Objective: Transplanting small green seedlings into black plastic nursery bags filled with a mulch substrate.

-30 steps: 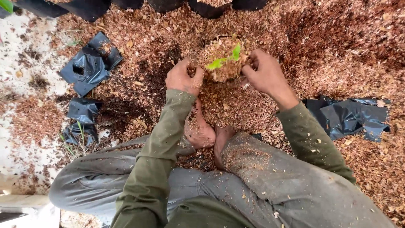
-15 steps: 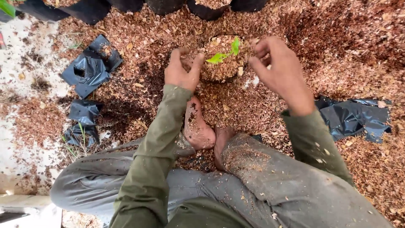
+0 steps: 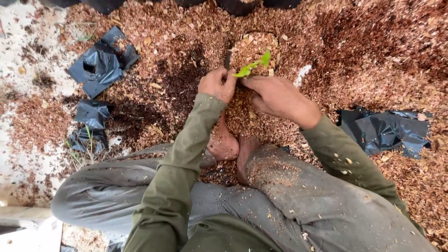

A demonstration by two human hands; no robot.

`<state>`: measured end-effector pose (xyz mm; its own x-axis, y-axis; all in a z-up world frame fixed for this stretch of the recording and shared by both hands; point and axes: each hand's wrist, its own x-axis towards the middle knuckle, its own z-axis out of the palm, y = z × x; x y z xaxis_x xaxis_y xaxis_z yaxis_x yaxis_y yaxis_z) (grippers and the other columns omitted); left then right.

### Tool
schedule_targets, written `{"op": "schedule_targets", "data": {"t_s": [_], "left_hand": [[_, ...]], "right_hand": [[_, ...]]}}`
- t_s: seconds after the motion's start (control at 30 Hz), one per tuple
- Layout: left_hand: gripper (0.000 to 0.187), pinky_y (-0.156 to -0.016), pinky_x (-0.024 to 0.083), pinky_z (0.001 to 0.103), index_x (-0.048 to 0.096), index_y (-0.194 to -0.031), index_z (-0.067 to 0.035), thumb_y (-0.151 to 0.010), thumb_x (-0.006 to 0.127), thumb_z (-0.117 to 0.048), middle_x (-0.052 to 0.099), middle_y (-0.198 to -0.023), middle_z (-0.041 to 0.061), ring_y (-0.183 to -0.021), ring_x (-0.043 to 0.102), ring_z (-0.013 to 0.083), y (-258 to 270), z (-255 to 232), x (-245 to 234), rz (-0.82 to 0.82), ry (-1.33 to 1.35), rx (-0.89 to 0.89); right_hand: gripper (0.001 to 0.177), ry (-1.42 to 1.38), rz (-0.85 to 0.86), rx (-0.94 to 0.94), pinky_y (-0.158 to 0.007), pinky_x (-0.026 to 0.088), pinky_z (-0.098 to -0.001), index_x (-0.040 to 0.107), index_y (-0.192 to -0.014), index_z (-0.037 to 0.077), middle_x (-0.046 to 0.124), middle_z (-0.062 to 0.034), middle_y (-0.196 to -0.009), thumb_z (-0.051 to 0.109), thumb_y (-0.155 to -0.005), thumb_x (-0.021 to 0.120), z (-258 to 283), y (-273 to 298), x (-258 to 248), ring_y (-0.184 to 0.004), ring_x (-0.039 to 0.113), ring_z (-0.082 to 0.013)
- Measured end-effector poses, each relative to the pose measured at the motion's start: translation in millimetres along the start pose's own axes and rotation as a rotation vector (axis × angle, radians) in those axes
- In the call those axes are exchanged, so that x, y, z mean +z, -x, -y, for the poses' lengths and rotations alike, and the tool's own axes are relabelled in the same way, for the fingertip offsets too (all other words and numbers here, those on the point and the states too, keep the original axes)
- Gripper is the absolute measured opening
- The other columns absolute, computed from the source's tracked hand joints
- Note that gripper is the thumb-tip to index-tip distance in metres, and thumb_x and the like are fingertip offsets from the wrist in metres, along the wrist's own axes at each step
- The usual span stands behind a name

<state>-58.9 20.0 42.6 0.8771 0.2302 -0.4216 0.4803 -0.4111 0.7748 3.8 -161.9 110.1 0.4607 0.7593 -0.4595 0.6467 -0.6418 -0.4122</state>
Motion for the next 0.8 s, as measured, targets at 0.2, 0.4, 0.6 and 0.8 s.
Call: {"op": "schedule_targets", "data": {"t_s": [0.2, 0.4, 0.6, 0.8], "left_hand": [[0.061, -0.109, 0.049, 0.043, 0.048, -0.143, -0.008, -0.092, 0.063, -0.038, 0.057, -0.143, 0.014, -0.13, 0.057, 0.0301, -19.0, -34.9, -45.9, 0.014, 0.101, 0.172], [0.028, -0.104, 0.049, 0.042, 0.076, -0.117, -0.024, -0.091, 0.068, -0.017, 0.071, -0.115, 0.007, -0.109, 0.06, 0.0241, -71.5, -62.9, -19.7, 0.067, -0.324, 0.113], [0.044, -0.106, 0.049, 0.051, 0.068, -0.127, -0.014, -0.089, 0.069, -0.035, 0.065, -0.136, 0.014, -0.128, 0.059, 0.0298, -60.1, -66.2, -39.8, 0.102, 0.023, 0.064], [0.028, -0.041, 0.05, 0.019, 0.075, -0.12, -0.019, -0.094, 0.066, -0.023, 0.08, -0.106, 0.005, -0.043, 0.047, 0.0031, -77.5, -67.8, -18.6, -0.004, -0.152, -0.015]], "right_hand": [[0.049, 0.018, -0.435, -0.085, -0.058, 0.06, -0.0295, 0.074, -0.131, 0.006, 0.078, -0.0133, -0.116, -0.009, -0.087, 0.056, -18.1, 43.9, -70.0, -0.067, 0.07, -0.0218], [0.037, 0.195, -0.061, 0.283, -0.053, 0.053, -0.0294, 0.063, -0.137, 0.01, 0.071, -0.0076, -0.098, 0.009, -0.103, 0.048, -32.1, -11.4, -30.1, -0.063, 0.063, -0.0157], [0.04, -0.121, -0.113, 0.137, -0.042, 0.048, -0.0242, 0.078, -0.115, 0.016, 0.076, -0.0092, -0.085, -0.006, -0.094, 0.052, -42.8, 11.4, -95.3, -0.046, 0.052, -0.0145], [0.076, 0.075, 0.102, 0.062, -0.125, 0.003, -0.0575, 0.05, -0.147, 0.017, 0.038, -0.0046, -0.161, -0.007, -0.076, 0.043, -30.5, -31.1, -95.4, -0.154, 0.021, -0.0293]]}}
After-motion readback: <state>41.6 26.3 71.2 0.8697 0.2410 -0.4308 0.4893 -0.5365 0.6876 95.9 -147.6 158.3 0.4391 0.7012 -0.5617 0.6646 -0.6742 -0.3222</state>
